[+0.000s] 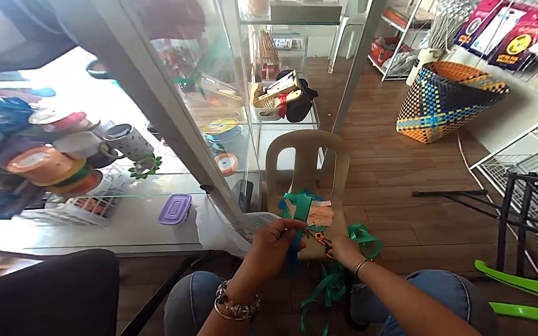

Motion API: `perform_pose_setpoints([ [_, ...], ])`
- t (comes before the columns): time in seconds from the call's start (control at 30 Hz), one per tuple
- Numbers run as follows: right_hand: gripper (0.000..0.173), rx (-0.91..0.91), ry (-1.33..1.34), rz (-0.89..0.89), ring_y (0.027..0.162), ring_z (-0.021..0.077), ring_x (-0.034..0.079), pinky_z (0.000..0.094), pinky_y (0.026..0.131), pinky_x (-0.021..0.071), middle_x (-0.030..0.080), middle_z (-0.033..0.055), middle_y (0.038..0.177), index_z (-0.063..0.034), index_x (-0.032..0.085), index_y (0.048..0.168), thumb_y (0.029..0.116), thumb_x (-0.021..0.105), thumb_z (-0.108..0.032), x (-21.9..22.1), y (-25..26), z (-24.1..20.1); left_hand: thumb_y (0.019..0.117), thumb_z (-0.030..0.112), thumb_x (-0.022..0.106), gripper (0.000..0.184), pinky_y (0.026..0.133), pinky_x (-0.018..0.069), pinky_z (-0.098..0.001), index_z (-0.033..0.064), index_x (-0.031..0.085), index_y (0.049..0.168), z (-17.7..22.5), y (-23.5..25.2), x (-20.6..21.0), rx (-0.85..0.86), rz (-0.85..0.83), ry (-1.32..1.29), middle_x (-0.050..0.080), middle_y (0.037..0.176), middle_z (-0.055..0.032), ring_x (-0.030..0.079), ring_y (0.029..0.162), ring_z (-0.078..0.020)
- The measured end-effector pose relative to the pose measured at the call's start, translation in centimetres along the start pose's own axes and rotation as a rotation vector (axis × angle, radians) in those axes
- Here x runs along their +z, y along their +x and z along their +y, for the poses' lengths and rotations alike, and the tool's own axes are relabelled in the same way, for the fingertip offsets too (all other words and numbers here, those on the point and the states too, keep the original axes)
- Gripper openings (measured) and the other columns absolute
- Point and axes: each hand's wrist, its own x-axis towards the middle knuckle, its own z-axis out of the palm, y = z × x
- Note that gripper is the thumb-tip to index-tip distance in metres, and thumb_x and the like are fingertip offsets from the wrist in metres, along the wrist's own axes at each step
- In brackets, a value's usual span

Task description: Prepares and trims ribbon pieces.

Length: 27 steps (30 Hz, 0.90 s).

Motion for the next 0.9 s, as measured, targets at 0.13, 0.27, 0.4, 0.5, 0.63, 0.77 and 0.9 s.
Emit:
perform_pose_setpoints([
  [0.13,0.068,0.042,-0.037,0.021,0.122,0.0429,0.061,0.0578,0.099,0.0507,0.061,0.0261,0.131,-0.0031,0.037,0.152,0.0934,0.07,-0.01,0.5,0.5,-0.4,0.1042,0.002,0.05,0.021,0.077,0.0622,-0.0267,0.0008,0.067,0.117,0.4,-0.4,-0.5,-0.025,-0.031,-0.015,0.073,0.106,-0.0043,0.072,0.083,-0.0109],
  [0.27,0.064,0.032,-0.157,-0.143,0.128,0.0449,0.056,0.0614,0.104,0.0463,0.058,0.0277,0.137,0.0005,0.047,0.146,0.0895,0.072,-0.014,0.0,0.3,1.0,0.1044,0.002,0.05,0.021,0.079,0.0622,-0.0277,0.0,0.066,0.119,0.5,-0.8,-1.1,-0.022,-0.057,-0.048,0.073,0.107,-0.0049,0.073,0.084,-0.0111],
  [0.4,0.044,-0.07,0.133,-0.38,0.106,0.0364,0.067,0.0538,0.092,0.0537,0.065,0.0245,0.123,0.0005,0.06,0.134,0.0944,0.07,-0.015,-2.7,-2.4,2.8,0.1054,0.004,0.049,0.023,0.081,0.0622,-0.028,0.0002,0.064,0.122,0.4,-1.0,-1.9,0.0,-0.142,-0.097,0.072,0.111,-0.0051,0.073,0.087,-0.0112],
  [0.5,0.042,-0.3,0.595,-0.479,0.083,0.0142,0.067,0.0318,0.065,0.0542,0.071,0.0081,0.108,-0.0063,0.056,0.133,0.0936,0.067,-0.014,-4.9,-8.1,4.2,0.1009,0.003,0.057,0.026,0.079,0.0608,-0.0246,0.0015,0.063,0.126,0.5,-1.3,-2.1,-0.009,-0.263,-0.104,0.072,0.111,-0.0042,0.072,0.087,-0.008],
  [0.63,0.04,-0.555,0.888,-0.374,0.074,0.0036,0.069,0.0196,0.059,0.0542,0.075,-0.0027,0.096,-0.0135,0.06,0.123,0.0884,0.077,-0.021,-4.1,-15.5,5.0,0.0966,-0.001,0.062,0.032,0.076,0.0584,-0.0195,0.0048,0.063,0.128,0.9,-1.2,-1.9,-0.03,-0.435,-0.03,0.07,0.116,-0.0022,0.069,0.084,-0.0028],
  [0.77,0.053,-0.677,0.765,-0.205,0.076,0.0015,0.065,0.022,0.068,0.055,0.07,-0.0038,0.089,-0.0036,0.06,0.122,0.0886,0.076,-0.041,-1.3,-19.4,4.9,0.0961,-0.001,0.063,0.029,0.07,0.0563,-0.0175,0.0062,0.065,0.124,1.0,-1.2,-1.8,-0.009,-0.555,0.036,0.071,0.109,-0.0008,0.066,0.076,0.0003],
  [0.9,0.072,-0.761,0.684,-0.101,0.078,0.0027,0.063,0.0222,0.069,0.0539,0.068,0.0037,0.092,0.0051,0.057,0.127,0.0921,0.067,-0.057,0.7,-20.2,4.2,0.0957,-0.003,0.064,0.027,0.069,0.056,-0.0181,0.0055,0.067,0.121,1.0,-1.3,-1.4,-0.03,-0.655,0.046,0.071,0.105,-0.0003,0.065,0.075,-0.0003],
])
